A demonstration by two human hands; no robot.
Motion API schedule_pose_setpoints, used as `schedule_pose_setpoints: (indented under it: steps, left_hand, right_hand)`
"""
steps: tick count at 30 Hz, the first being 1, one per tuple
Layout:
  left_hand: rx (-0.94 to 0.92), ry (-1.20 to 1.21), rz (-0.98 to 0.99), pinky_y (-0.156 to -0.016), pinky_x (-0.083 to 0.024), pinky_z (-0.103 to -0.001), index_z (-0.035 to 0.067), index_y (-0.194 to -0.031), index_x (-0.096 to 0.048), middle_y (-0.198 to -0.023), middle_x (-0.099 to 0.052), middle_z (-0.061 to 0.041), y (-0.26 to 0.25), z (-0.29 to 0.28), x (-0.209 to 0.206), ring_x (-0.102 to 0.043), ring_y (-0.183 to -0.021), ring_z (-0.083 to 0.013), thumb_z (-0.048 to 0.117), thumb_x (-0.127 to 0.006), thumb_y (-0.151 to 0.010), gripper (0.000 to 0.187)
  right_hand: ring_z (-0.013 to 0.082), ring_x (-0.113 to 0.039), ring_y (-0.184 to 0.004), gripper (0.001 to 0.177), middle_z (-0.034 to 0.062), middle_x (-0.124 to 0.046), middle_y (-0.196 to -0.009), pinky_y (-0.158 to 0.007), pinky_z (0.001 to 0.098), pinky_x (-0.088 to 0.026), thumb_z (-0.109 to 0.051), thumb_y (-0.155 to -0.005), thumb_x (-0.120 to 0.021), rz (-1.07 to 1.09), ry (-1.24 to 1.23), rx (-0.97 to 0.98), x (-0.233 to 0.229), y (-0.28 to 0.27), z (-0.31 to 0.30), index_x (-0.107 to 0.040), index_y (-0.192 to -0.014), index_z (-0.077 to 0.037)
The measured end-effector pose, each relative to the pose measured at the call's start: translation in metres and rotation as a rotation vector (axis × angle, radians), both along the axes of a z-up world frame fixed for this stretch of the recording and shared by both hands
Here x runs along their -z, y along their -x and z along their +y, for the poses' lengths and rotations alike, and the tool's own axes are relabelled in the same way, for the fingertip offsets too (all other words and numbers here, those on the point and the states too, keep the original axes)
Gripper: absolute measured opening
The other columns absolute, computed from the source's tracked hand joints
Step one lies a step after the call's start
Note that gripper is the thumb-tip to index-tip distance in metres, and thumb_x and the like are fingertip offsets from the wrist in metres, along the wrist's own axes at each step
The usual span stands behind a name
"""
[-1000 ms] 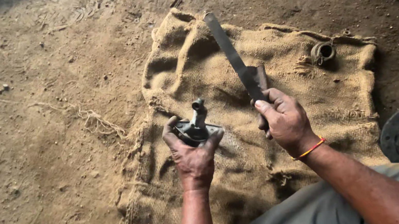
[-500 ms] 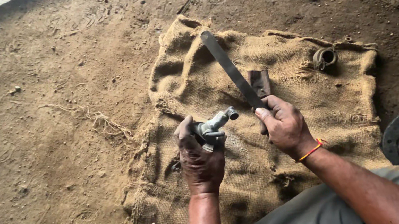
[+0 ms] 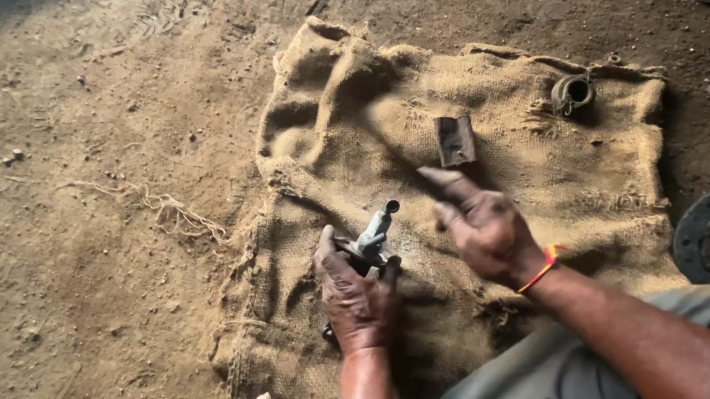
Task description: The person sits on the ground and uses a metal file to smooth the surface of a small metal part held in their left hand. They repeatedly file the edges and surfaces of the part while seated on a burlap sack.
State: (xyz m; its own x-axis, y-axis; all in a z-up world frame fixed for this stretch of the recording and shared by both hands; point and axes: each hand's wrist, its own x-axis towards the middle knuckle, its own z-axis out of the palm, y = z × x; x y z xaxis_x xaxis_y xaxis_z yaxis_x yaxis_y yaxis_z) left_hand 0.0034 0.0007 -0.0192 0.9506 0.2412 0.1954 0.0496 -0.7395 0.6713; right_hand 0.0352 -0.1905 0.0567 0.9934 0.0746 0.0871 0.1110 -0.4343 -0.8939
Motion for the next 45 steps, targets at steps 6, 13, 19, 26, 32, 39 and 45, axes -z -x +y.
schedule_pose_setpoints:
  steps: [6, 13, 19, 26, 32, 39, 45]
  left_hand:
    - [-0.048, 0.086, -0.032, -0.086, -0.057, -0.048, 0.013, -0.140, -0.032, -0.124, -0.057, -0.021, 0.010, -0.006, 0.006, -0.066, -0.106, -0.0385, 0.030, -0.096, -0.064, 0.100]
    - [-0.075, 0.119, 0.028, -0.084, -0.058, -0.045, 0.012, -0.140, -0.033, -0.122, -0.058, -0.017, 0.016, -0.013, 0.012, -0.068, -0.103, -0.0358, 0.028, -0.093, -0.069, 0.094]
    - [-0.054, 0.071, -0.061, -0.089, -0.057, -0.045, 0.007, -0.141, -0.034, -0.126, -0.054, -0.020, 0.015, -0.012, 0.017, -0.064, -0.110, -0.0373, 0.032, -0.092, -0.069, 0.096]
    - [-0.046, 0.041, -0.177, -0.094, -0.054, -0.047, -0.001, -0.142, -0.034, -0.128, -0.053, -0.026, 0.017, -0.015, 0.016, -0.060, -0.116, -0.0427, 0.035, -0.090, -0.073, 0.097]
    - [-0.069, 0.076, -0.131, -0.096, -0.053, -0.048, -0.002, -0.146, -0.032, -0.129, -0.053, -0.028, 0.016, -0.017, 0.018, -0.060, -0.115, -0.0441, 0.034, -0.086, -0.076, 0.095]
    - [-0.020, 0.033, -0.187, -0.101, -0.053, -0.049, -0.002, -0.147, -0.034, -0.132, -0.053, -0.028, 0.018, -0.022, 0.019, -0.061, -0.119, -0.0467, 0.019, -0.077, -0.080, 0.082]
    - [-0.041, 0.073, -0.060, -0.092, -0.051, -0.053, -0.005, -0.143, -0.031, -0.126, -0.052, -0.033, 0.019, -0.021, 0.018, -0.061, -0.109, -0.0502, 0.030, -0.081, -0.081, 0.088]
  right_hand:
    - [0.0335, -0.073, -0.069, 0.016, 0.0176, -0.070, -0.075, -0.061, 0.0448, -0.055, -0.016, -0.094, -0.063, -0.060, 0.218, -0.075, -0.006, 0.021, 0.014, -0.068, -0.108, -0.009]
    - [0.0406, -0.068, -0.069, 0.014, 0.0178, -0.068, -0.077, -0.060, 0.0508, -0.051, -0.021, -0.097, -0.063, -0.126, 0.339, -0.111, 0.000, 0.039, 0.023, -0.064, -0.099, -0.007]
    - [0.0383, -0.069, -0.064, 0.016, 0.0177, -0.066, -0.071, -0.060, 0.0490, -0.052, -0.023, -0.098, -0.058, 0.078, 0.243, 0.017, -0.001, 0.035, 0.024, -0.065, -0.104, -0.010]
    - [0.0389, -0.068, -0.063, 0.014, 0.0174, -0.064, -0.063, -0.059, 0.0490, -0.051, -0.022, -0.096, -0.060, 0.056, 0.322, -0.128, 0.019, 0.038, 0.026, -0.064, -0.101, -0.009]
    - [0.0411, -0.068, -0.064, 0.013, 0.0173, -0.067, -0.068, -0.058, 0.0520, -0.052, -0.022, -0.096, -0.061, -0.075, 0.453, -0.132, 0.024, 0.041, 0.025, -0.060, -0.099, -0.010]
    - [0.0413, -0.069, -0.066, 0.010, 0.0194, -0.069, -0.071, -0.059, 0.0525, -0.054, -0.020, -0.096, -0.062, -0.214, 0.525, -0.099, 0.026, 0.033, 0.025, -0.062, -0.100, -0.011]
    - [0.0422, -0.069, -0.065, 0.012, 0.0195, -0.069, -0.071, -0.055, 0.0526, -0.054, -0.018, -0.092, -0.063, -0.220, 0.482, -0.130, 0.030, 0.038, 0.021, -0.062, -0.101, -0.011]
